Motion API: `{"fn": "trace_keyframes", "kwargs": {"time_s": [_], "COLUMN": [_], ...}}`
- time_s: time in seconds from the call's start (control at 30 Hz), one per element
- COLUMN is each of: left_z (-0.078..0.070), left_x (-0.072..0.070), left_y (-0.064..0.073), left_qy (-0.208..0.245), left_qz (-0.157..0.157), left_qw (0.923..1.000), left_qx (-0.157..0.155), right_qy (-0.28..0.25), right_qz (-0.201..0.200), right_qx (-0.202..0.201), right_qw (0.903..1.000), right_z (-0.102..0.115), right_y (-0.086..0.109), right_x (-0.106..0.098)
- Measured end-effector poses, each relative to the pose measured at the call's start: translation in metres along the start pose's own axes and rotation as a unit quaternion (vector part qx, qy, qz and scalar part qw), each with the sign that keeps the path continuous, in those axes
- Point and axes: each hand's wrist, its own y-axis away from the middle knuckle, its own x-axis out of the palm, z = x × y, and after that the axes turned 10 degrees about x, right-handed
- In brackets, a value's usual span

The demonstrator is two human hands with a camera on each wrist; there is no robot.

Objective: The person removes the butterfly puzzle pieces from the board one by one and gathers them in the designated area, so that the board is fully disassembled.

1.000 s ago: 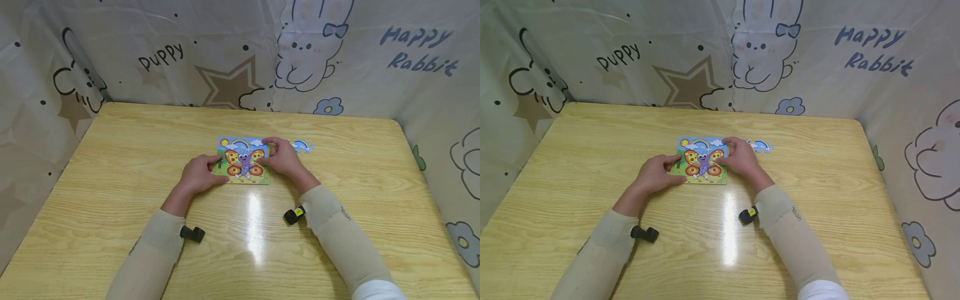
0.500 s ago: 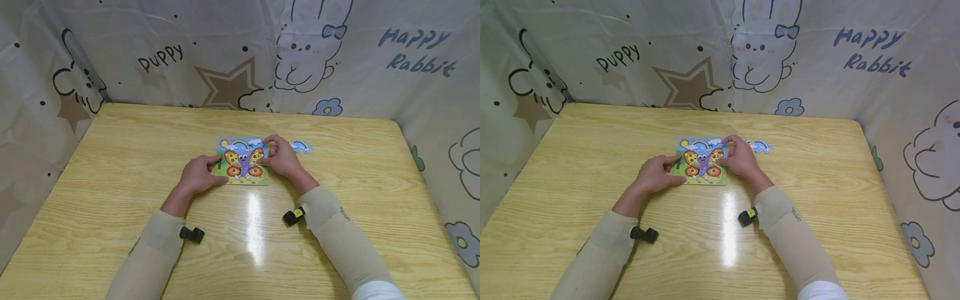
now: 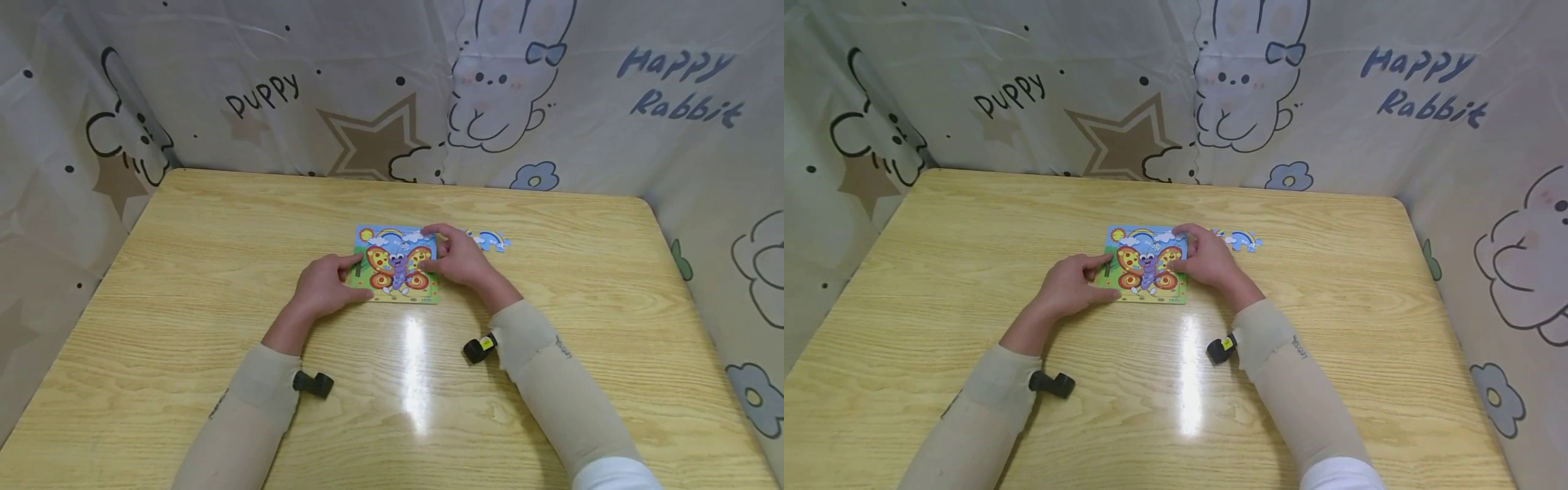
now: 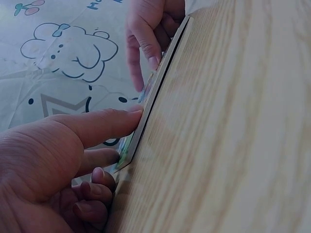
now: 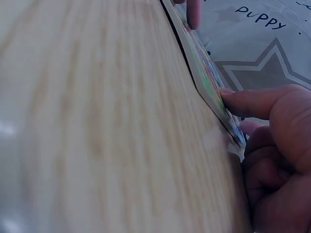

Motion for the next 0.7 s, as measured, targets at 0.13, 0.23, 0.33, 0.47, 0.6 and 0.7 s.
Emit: {"fn": "trace_keyframes", "kwargs": {"time_s": [0.13, 0.23, 0.33, 0.47, 0.6, 0.7], "left_z": [0.0003, -0.0001, -0.0002, -0.0004, -0.0013, -0.0015], "left_x": [0.0002, 0.0001, 0.0004, 0.0004, -0.0002, -0.0004], "left_y": [-0.0004, -0.0005, -0.0002, 0.0003, 0.0005, 0.0007], "left_qy": [-0.002, -0.002, -0.002, -0.003, -0.005, -0.006], "left_qz": [-0.001, 0.0, 0.0, -0.003, -0.004, -0.004], "left_qw": [1.0, 1.0, 1.0, 1.0, 1.0, 1.0], "left_qx": [0.001, 0.002, 0.003, 0.005, 0.005, 0.004], "right_qy": [-0.003, -0.006, -0.007, -0.004, 0.011, 0.017], "right_qz": [0.006, 0.009, 0.008, 0.005, -0.002, -0.014], "right_qx": [-0.006, -0.008, -0.011, -0.016, -0.022, -0.025], "right_qw": [1.0, 0.9999, 0.9999, 0.9998, 0.9997, 0.9994], "right_z": [0.0003, 0.0003, -0.0003, -0.0019, -0.0041, -0.0046], "right_y": [-0.0001, 0.0, 0.0001, 0.0, -0.0014, -0.002], "right_x": [-0.0008, -0.0007, -0.0004, 0.0006, 0.0027, 0.0047]}}
